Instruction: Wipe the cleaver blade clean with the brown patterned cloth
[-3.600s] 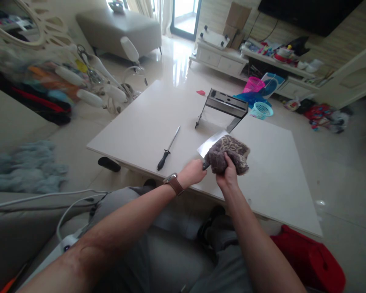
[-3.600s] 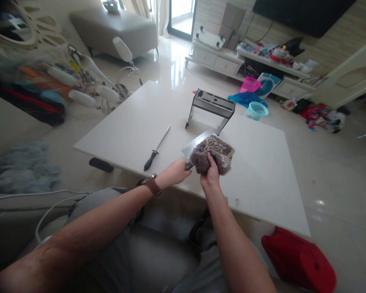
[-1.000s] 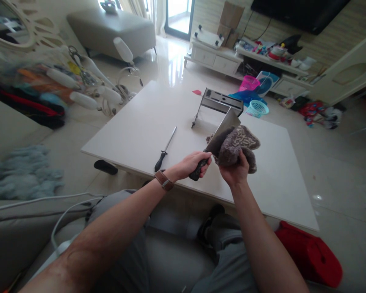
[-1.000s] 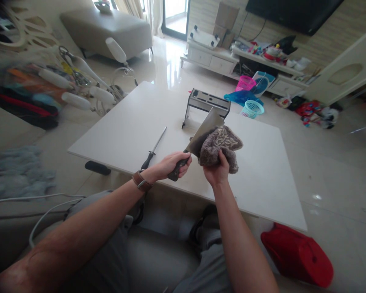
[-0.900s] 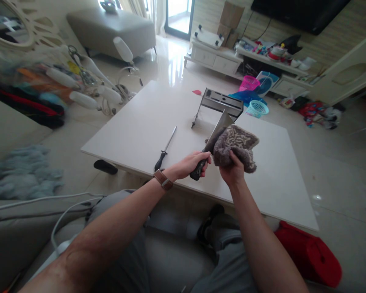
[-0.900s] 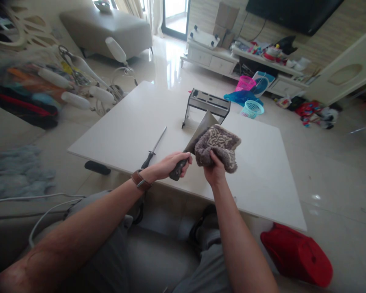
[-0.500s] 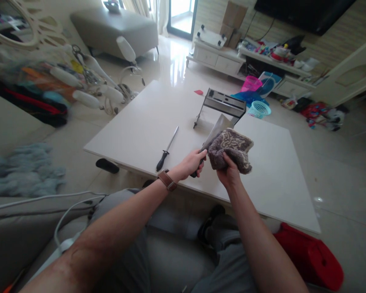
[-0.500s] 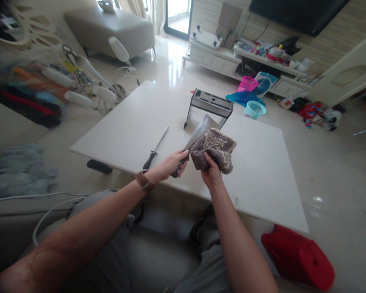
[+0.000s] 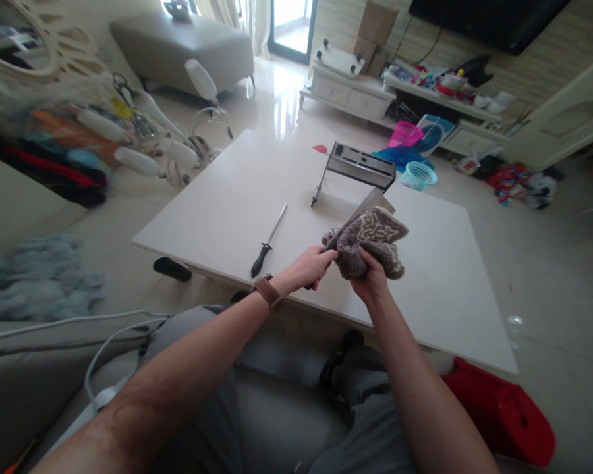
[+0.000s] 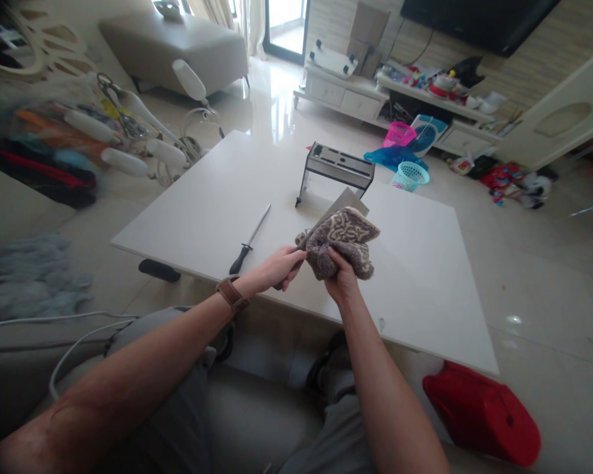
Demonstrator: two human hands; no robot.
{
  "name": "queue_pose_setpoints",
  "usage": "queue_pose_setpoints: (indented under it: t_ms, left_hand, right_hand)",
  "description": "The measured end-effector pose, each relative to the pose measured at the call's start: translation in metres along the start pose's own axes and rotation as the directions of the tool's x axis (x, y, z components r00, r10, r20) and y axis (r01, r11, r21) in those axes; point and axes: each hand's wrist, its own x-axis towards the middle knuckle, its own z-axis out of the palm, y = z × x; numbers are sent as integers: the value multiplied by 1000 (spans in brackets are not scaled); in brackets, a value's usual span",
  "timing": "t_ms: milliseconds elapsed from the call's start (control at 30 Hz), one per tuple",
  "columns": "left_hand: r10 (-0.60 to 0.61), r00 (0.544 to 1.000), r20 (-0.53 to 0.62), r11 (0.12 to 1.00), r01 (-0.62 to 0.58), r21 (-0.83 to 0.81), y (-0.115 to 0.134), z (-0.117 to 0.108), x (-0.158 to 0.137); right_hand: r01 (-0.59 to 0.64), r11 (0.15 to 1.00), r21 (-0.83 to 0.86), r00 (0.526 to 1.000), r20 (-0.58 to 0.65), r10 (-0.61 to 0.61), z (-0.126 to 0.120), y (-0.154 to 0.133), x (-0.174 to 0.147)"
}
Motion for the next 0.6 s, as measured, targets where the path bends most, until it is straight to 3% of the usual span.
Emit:
queue_pose_setpoints:
  t_ms: [367,500,600]
  left_hand:
    - [1,999,-52,996,4,85,-7,1,6]
    - [42,998,-44,994,-38,103,-7,4,8]
    - [56,998,-30,989,-51,138,-5,6,6]
  right_hand:
    - [89,993,-71,991,-96,-96,-13,8,16]
    - [180,983,-35,968,-173,-183,-16,0,20]
    - [185,983,-7,963,-198,-183,-23,-12,23]
